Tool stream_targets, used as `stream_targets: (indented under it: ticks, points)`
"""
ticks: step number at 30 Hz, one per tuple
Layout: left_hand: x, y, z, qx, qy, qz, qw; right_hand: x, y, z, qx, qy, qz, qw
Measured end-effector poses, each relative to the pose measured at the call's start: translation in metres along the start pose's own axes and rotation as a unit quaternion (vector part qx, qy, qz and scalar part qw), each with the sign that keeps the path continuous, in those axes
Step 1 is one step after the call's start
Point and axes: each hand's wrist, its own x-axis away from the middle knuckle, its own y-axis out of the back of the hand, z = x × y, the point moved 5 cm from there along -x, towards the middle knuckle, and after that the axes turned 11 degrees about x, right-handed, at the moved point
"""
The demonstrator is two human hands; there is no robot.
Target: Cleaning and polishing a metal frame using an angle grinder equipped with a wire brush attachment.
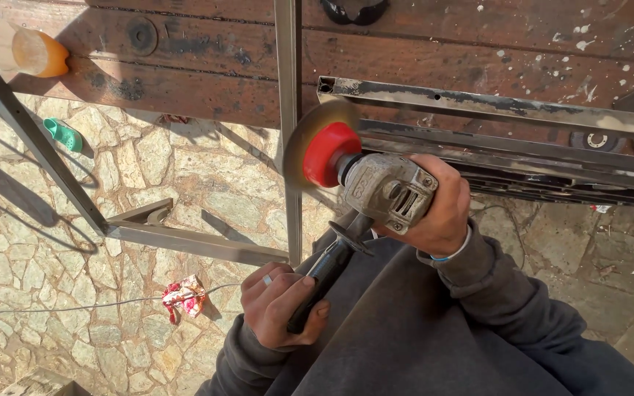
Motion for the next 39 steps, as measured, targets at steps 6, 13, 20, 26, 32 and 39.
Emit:
stream_targets:
  ticks: [6,13,20,26,32,39]
  points:
    - [0.006,0.002,-0.001,-0.017,0.005,-0.015,1.000,-0.005,0.000,0.006,0.070,0.011,-0.026,0.997]
    - [-0.004,0.006,-0.005,-0.017,0.002,-0.019,1.000,-0.007,0.004,0.008,0.003,0.001,-0.027,1.000]
    - [-0.006,0.005,-0.007,-0.012,0.011,-0.028,0.999,-0.008,0.001,0.007,-0.012,-0.033,0.021,0.999]
    - [0.002,0.005,-0.006,-0.006,0.016,-0.013,1.000,-0.008,0.000,0.014,-0.008,-0.044,0.031,0.998]
    - [0.009,-0.001,0.003,-0.013,0.034,-0.012,0.999,-0.003,-0.008,-0.002,-0.024,-0.061,0.047,0.997]
    - [0.068,-0.020,0.028,0.000,0.152,0.024,0.988,0.019,-0.024,-0.003,0.058,-0.018,0.091,0.994]
